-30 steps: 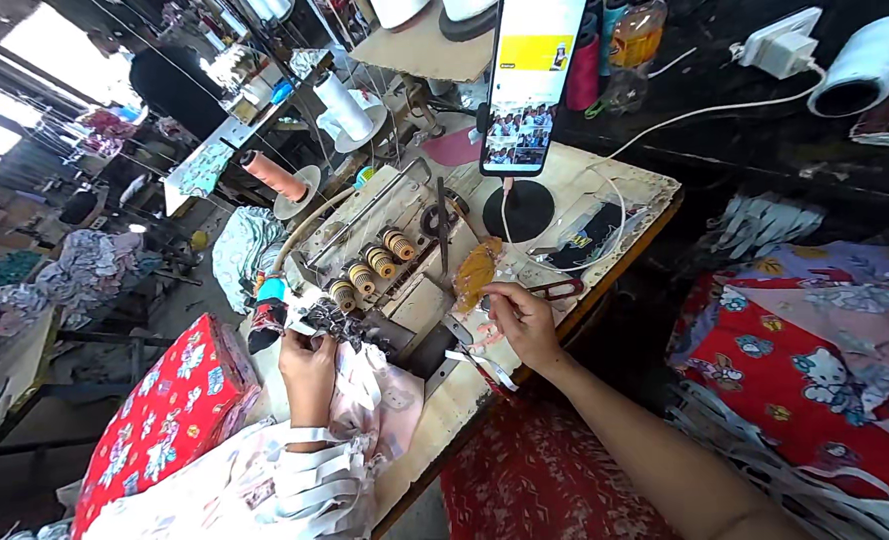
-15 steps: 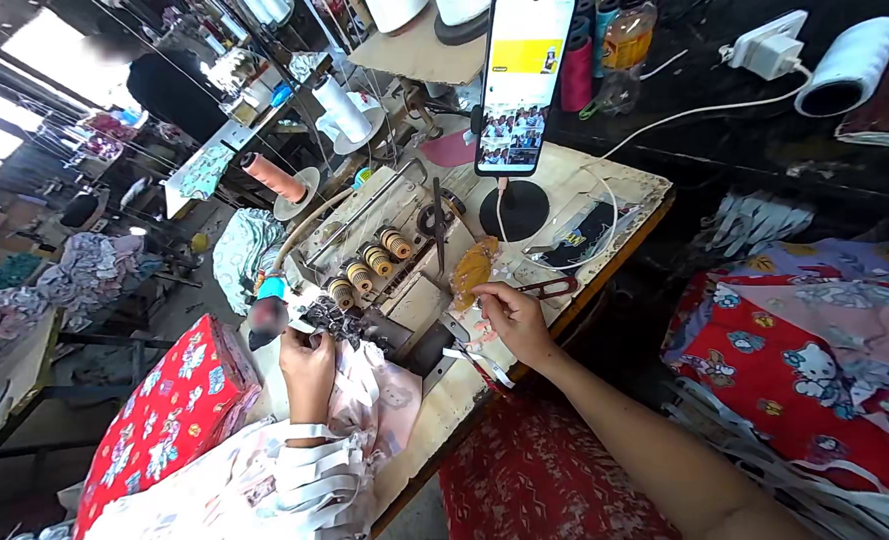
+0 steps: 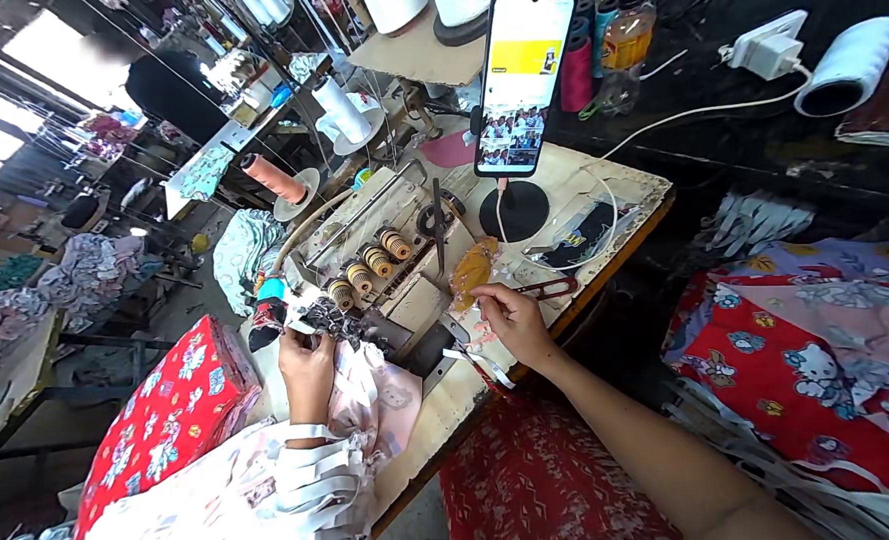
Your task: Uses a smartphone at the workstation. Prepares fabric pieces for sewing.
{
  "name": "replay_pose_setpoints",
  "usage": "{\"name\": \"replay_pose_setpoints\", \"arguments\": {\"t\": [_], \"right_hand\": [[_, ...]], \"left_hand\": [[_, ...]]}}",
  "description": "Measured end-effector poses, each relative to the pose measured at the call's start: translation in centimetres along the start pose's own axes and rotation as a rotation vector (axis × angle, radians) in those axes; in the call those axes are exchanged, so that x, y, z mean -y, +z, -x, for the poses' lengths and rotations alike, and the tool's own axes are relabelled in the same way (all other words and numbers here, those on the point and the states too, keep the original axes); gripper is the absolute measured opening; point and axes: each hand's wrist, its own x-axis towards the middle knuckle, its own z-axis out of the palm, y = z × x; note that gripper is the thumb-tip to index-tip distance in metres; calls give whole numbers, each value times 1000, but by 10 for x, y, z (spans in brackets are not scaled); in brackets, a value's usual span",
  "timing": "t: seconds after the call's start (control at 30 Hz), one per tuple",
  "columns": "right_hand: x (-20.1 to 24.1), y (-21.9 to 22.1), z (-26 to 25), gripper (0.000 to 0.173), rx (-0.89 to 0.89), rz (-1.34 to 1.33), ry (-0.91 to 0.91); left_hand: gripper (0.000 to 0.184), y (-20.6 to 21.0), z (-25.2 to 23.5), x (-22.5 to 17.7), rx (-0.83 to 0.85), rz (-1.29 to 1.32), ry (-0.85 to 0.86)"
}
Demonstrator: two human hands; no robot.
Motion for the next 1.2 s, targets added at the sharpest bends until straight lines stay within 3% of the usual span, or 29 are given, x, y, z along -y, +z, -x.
{"name": "replay_pose_setpoints", "arguments": {"t": [1.2], "right_hand": [[1,0,0,27,15,27,-4]], "left_hand": [[45,1,-1,3,4,65,14]]}}
